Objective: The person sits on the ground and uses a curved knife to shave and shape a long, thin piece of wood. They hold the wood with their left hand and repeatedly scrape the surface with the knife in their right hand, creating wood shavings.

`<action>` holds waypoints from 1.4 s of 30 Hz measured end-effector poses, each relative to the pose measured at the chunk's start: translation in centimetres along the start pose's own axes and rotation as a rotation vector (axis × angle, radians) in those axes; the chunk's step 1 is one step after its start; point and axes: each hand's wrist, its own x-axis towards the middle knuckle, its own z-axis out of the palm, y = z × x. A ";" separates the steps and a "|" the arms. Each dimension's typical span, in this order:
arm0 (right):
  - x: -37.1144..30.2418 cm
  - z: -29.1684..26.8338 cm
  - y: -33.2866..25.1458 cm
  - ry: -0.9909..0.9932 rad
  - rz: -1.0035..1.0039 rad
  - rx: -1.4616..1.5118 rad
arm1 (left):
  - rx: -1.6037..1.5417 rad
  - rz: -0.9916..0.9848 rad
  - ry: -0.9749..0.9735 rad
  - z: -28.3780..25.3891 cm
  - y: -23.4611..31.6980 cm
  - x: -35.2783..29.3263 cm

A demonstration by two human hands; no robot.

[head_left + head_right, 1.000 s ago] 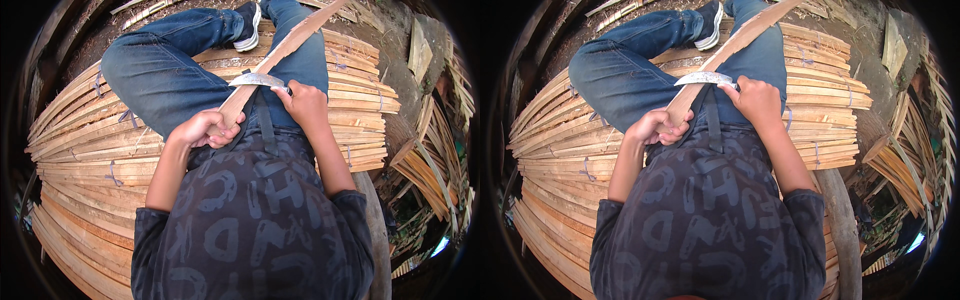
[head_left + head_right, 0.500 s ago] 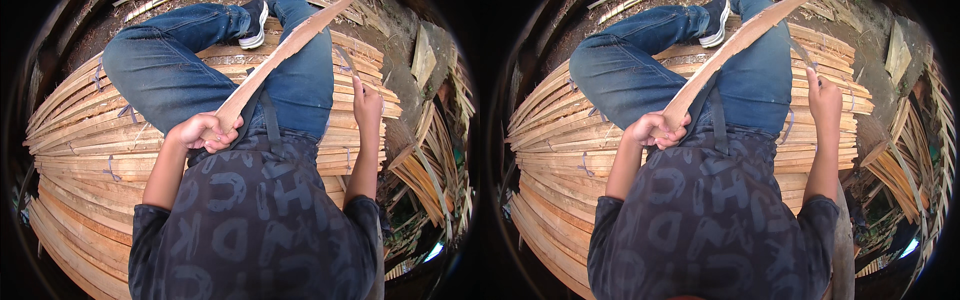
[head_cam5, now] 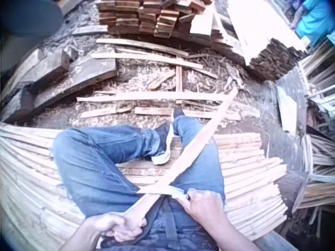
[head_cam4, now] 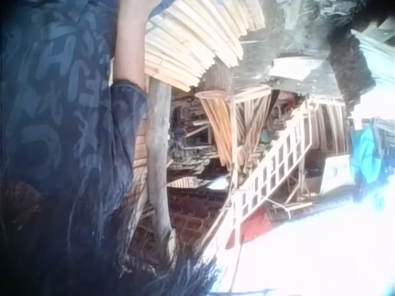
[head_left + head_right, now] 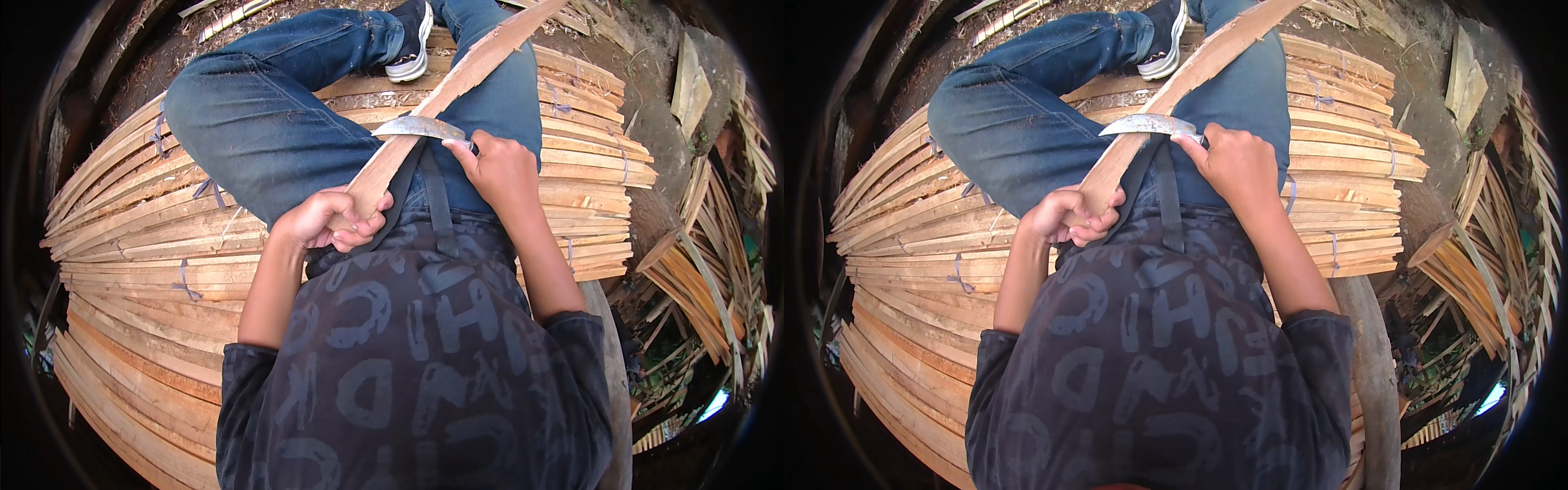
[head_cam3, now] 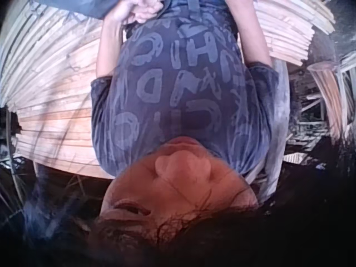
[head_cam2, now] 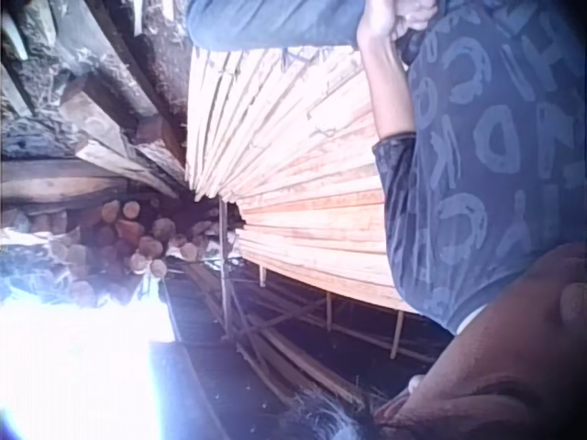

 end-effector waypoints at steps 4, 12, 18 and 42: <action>0.4 0.3 0.9 0.045 -0.016 -0.040 | -0.076 -0.020 -0.045 -0.7 -0.1 0.1; 2.7 -1.5 12.6 0.006 0.656 -0.068 | -0.028 -0.002 -0.134 -1.7 -1.6 -1.2; 0.2 -9.4 15.5 0.116 0.613 -0.008 | -0.148 -0.035 -0.134 -2.2 -1.6 -0.9; 3.4 -0.3 2.8 0.079 0.013 -0.080 | 0.217 -0.006 0.222 1.0 0.7 -0.7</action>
